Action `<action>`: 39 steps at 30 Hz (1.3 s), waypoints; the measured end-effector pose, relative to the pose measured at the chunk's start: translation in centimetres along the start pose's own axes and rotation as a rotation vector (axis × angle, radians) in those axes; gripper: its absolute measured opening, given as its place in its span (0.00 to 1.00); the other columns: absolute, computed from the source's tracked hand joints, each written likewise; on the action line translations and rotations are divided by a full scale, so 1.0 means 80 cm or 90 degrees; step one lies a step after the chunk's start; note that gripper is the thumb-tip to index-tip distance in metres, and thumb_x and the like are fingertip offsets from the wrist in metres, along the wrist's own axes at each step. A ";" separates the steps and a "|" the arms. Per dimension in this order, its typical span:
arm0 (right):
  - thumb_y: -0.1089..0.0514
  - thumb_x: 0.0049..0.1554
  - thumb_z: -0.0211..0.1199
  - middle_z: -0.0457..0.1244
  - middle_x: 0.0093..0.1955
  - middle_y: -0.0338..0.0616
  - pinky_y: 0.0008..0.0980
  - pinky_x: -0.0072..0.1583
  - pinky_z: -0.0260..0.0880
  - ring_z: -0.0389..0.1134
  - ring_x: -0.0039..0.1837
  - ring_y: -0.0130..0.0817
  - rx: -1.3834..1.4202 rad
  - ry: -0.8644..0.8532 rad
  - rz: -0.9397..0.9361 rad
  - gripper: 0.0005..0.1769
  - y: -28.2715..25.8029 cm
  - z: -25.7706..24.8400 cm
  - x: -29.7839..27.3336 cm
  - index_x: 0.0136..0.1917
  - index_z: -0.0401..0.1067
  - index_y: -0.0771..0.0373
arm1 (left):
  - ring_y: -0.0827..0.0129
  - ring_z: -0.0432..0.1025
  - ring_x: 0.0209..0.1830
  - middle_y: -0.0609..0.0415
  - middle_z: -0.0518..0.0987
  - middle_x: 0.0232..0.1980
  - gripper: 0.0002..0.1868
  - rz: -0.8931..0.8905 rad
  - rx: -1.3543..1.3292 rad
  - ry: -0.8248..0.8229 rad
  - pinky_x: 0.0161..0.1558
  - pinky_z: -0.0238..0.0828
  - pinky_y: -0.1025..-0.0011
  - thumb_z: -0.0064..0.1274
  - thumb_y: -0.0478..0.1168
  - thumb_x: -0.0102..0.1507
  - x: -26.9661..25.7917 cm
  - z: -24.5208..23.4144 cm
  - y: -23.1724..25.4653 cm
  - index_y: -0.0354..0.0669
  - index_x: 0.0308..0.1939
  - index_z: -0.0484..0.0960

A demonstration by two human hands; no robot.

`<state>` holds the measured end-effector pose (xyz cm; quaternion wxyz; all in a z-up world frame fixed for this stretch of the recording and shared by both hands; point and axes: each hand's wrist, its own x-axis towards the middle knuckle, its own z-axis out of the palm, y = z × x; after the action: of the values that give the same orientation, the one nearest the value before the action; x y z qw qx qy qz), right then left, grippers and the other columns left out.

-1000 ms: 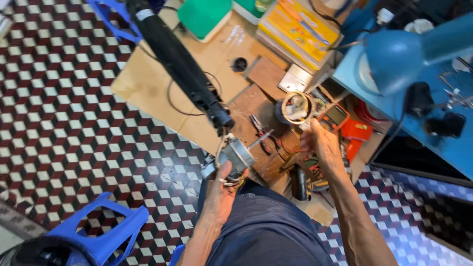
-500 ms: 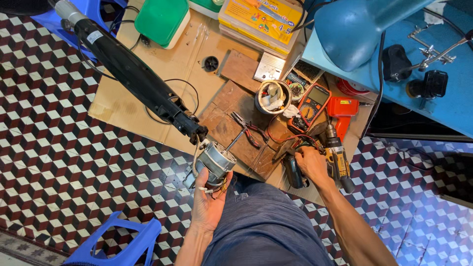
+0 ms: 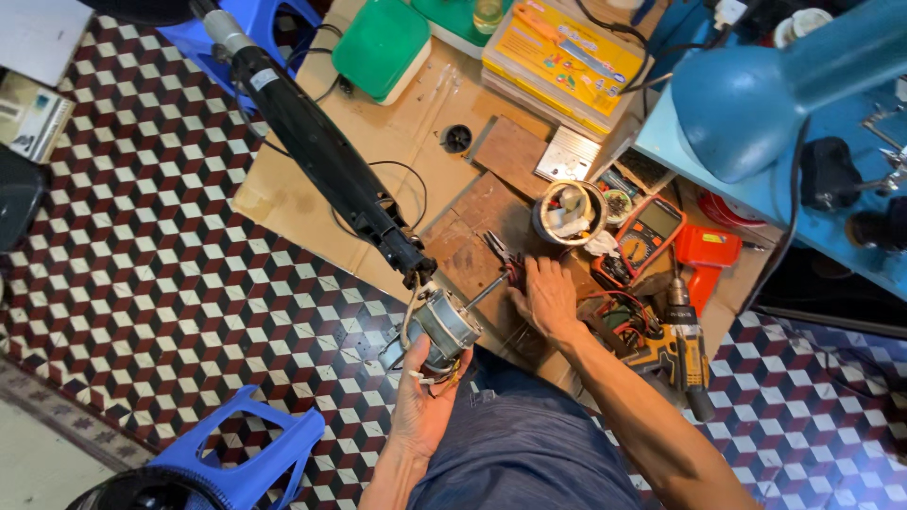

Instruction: The person uses a cordless drill to tighten screws on a small electric motor attached to a black cylindrical housing. They repeatedly adjust the motor's position, use pliers to manipulate wires, and inspect the assembly throughout the process.

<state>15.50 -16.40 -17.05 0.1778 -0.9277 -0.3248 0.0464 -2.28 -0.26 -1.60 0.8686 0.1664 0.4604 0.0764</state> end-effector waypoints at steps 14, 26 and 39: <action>0.58 0.57 0.55 0.65 0.39 0.39 0.33 0.39 0.59 0.59 0.36 0.29 0.713 -0.232 0.459 0.17 -0.036 -0.152 -0.019 0.58 0.73 0.63 | 0.64 0.76 0.59 0.49 0.80 0.58 0.36 0.005 0.006 -0.017 0.65 0.73 0.61 0.64 0.53 0.56 0.004 -0.006 -0.004 0.36 0.62 0.74; 0.61 0.56 0.58 0.67 0.46 0.39 0.29 0.43 0.66 0.64 0.42 0.26 0.563 -0.032 0.348 0.25 -0.074 -0.152 -0.031 0.68 0.72 0.61 | 0.63 0.77 0.56 0.47 0.81 0.57 0.34 -0.008 0.001 -0.038 0.63 0.75 0.62 0.64 0.50 0.57 0.014 -0.007 -0.012 0.33 0.61 0.74; 0.61 0.59 0.59 0.62 0.39 0.47 0.35 0.44 0.63 0.60 0.42 0.32 0.465 -0.064 0.337 0.21 -0.055 -0.157 -0.009 0.65 0.75 0.61 | 0.61 0.77 0.56 0.45 0.80 0.57 0.37 -0.021 0.028 -0.042 0.63 0.75 0.63 0.64 0.53 0.55 0.013 -0.011 -0.007 0.33 0.61 0.74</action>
<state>14.91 -17.42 -3.76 0.4597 -0.8517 -0.0473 0.2471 -2.45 -0.28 -3.05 0.8808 0.1800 0.4355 0.0465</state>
